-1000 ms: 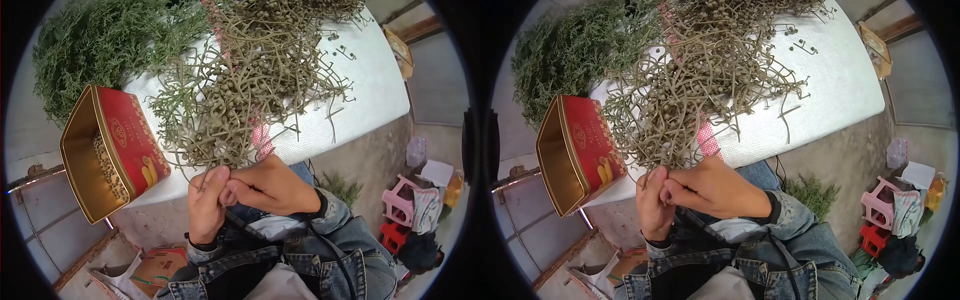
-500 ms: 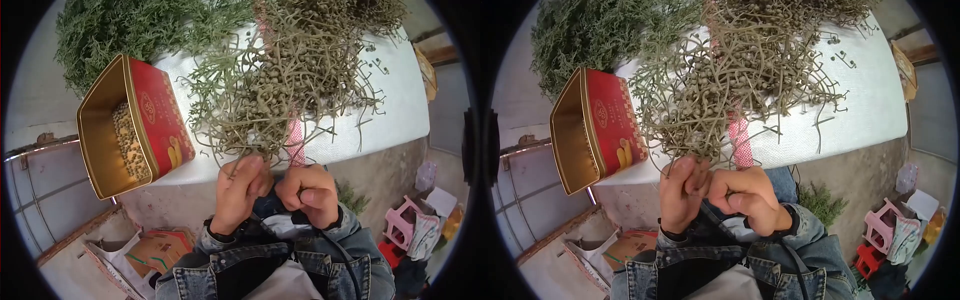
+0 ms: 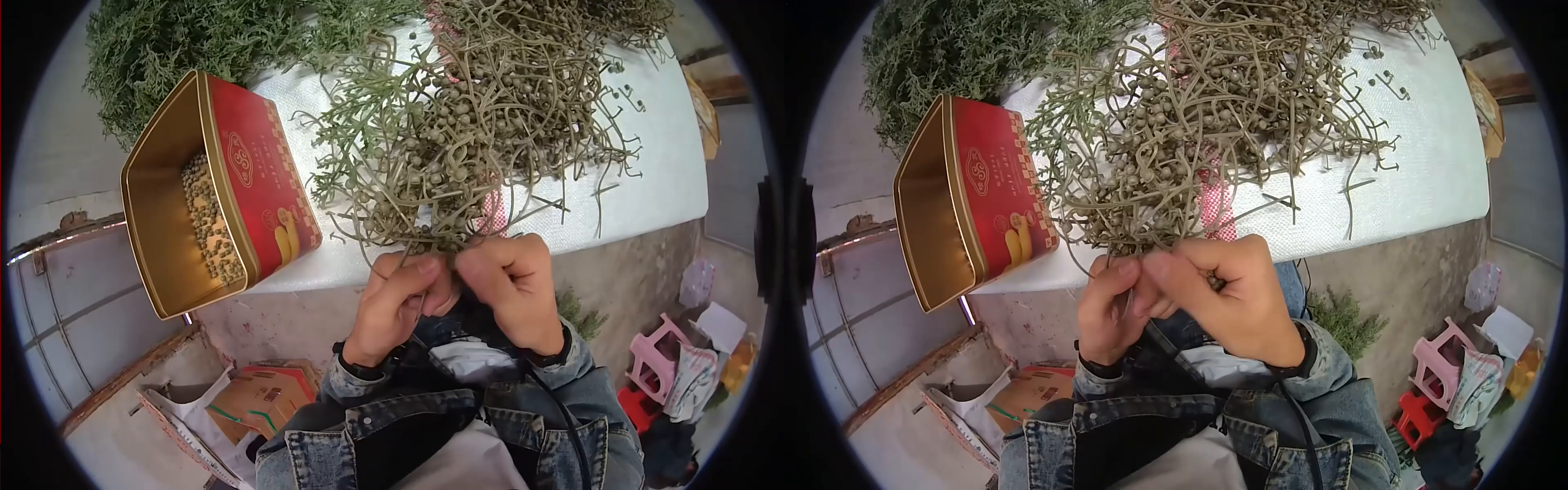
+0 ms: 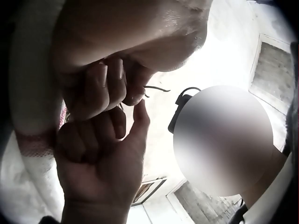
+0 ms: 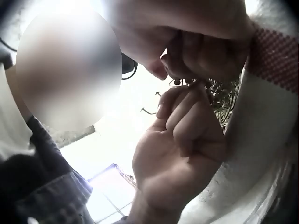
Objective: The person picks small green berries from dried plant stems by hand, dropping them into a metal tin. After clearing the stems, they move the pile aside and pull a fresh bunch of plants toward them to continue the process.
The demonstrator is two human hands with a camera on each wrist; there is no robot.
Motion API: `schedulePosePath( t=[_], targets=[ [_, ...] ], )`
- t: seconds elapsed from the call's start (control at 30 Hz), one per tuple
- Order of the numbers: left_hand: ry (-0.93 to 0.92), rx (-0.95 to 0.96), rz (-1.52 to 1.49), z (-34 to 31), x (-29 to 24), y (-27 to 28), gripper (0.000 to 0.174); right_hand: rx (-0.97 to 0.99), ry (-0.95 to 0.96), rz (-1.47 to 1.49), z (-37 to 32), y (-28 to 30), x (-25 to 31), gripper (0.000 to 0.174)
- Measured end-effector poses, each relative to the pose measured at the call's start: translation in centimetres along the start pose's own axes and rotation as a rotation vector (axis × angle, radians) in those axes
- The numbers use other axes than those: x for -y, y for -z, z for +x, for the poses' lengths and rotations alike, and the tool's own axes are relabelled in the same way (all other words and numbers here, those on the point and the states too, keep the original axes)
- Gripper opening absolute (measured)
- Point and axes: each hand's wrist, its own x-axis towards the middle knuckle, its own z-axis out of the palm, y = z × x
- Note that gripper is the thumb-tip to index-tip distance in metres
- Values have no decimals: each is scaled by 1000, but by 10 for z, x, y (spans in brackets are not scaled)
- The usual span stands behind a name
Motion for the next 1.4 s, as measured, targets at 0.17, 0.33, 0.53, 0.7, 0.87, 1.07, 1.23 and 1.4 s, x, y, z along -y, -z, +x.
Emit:
schedulePosePath(
  t=[0.17, 0.33, 0.53, 0.7, 0.87, 1.07, 1.23, 1.4],
  targets=[
    [24, 111, 14, 1, 0, 16, 34, 57, 69, -403, 7, 1, 12, 27],
    [114, 75, 108, -5, -2, 21, 35, 36, 138, -250, 7, 0, 5, 28],
    [101, 26, 122, -5, -4, 14, 32, 110, 272, -498, 8, 15, 5, 21],
    [113, -210, 242, -1, -2, -8, 22, 30, 558, -661, 7, 14, -10, 18],
    [79, -298, 164, 6, -1, -21, 12, 8, 721, -722, 8, 15, -20, 19],
    [-85, -443, 58, 7, 11, -37, 12, -53, 757, -740, 8, 17, -29, 17],
    [-96, -463, 55, 1, 13, -40, 15, -101, 797, -727, 5, 14, -26, 16],
    [-83, -540, 112, -4, 20, -42, 19, -38, 775, -761, 4, 19, -21, 17]
  ],
)
